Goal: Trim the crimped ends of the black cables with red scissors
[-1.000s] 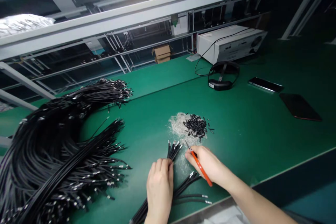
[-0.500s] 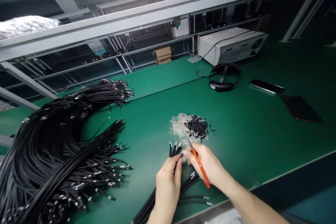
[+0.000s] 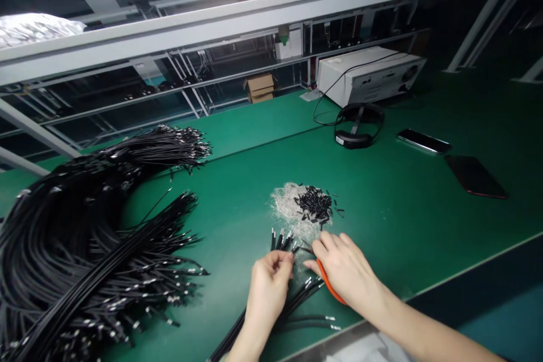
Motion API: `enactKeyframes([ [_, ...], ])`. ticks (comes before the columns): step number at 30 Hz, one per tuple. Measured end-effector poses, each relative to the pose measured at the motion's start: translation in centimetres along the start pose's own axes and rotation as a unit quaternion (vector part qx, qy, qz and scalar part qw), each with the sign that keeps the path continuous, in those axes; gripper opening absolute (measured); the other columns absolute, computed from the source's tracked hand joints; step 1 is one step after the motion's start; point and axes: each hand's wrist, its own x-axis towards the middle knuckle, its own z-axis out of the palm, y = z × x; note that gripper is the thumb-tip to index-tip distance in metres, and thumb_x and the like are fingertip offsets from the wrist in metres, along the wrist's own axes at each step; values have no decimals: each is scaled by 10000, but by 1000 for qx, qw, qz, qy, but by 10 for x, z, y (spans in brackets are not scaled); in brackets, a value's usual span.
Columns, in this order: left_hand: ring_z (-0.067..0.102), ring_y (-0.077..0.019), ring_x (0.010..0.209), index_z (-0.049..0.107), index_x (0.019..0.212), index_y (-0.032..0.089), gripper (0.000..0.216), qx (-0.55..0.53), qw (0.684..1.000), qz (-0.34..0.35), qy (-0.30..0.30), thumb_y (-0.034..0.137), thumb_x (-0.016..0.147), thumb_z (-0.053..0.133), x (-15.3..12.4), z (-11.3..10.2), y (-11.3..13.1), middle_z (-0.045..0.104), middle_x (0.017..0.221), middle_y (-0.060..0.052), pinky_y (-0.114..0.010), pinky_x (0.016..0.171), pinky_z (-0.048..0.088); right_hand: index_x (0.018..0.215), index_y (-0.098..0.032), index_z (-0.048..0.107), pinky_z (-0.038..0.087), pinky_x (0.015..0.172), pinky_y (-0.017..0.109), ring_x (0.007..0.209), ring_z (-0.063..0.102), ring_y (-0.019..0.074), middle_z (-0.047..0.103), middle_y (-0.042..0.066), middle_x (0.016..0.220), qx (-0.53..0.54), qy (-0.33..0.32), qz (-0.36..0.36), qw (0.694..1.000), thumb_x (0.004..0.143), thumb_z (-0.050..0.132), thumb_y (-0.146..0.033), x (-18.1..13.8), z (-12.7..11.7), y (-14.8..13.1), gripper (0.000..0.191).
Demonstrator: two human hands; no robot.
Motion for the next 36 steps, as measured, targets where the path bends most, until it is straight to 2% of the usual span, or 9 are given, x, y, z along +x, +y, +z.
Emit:
enactKeyframes([
  [6,375,-19,404,628,750,92,390,-64,997,-23,-30,472,766,546,4,1,0,492,520,24,-132,406,271,824,-187,572,345,711,365,688,565,224,586,31,761,-28,-47,-4,998,821,644,-371,-1,10,-16,198],
  [15,359,-14,399,588,696,101,359,-60,997,-20,-35,450,767,544,8,4,-6,467,504,35,-130,401,259,851,-176,603,350,711,372,671,611,236,630,42,751,-45,-83,14,995,874,575,-255,0,10,-22,87],
  [24,364,-17,422,597,742,100,374,-45,998,-12,-41,463,785,520,6,5,-5,467,521,34,-136,419,260,861,-168,603,363,722,354,690,637,230,652,61,759,-32,-119,35,992,924,454,-197,-1,6,-24,164],
  [30,347,-20,434,590,715,104,410,-25,998,-6,-50,502,784,516,7,5,-6,452,513,35,-143,426,230,861,-172,610,384,673,317,690,662,226,686,70,767,17,-156,45,987,931,406,-168,0,-5,-24,216],
  [33,359,-21,465,608,731,105,428,-2,998,5,-55,521,782,518,6,3,-4,471,541,28,-139,447,242,861,-190,608,373,590,282,673,674,226,699,60,754,49,-178,85,979,949,411,-282,2,-11,-15,235],
  [36,439,-43,520,639,855,113,461,4,997,1,-73,544,793,490,3,-2,0,532,603,8,-138,488,315,893,-189,600,366,553,272,681,678,244,700,73,749,56,-177,153,971,948,404,-342,4,-14,1,255],
])
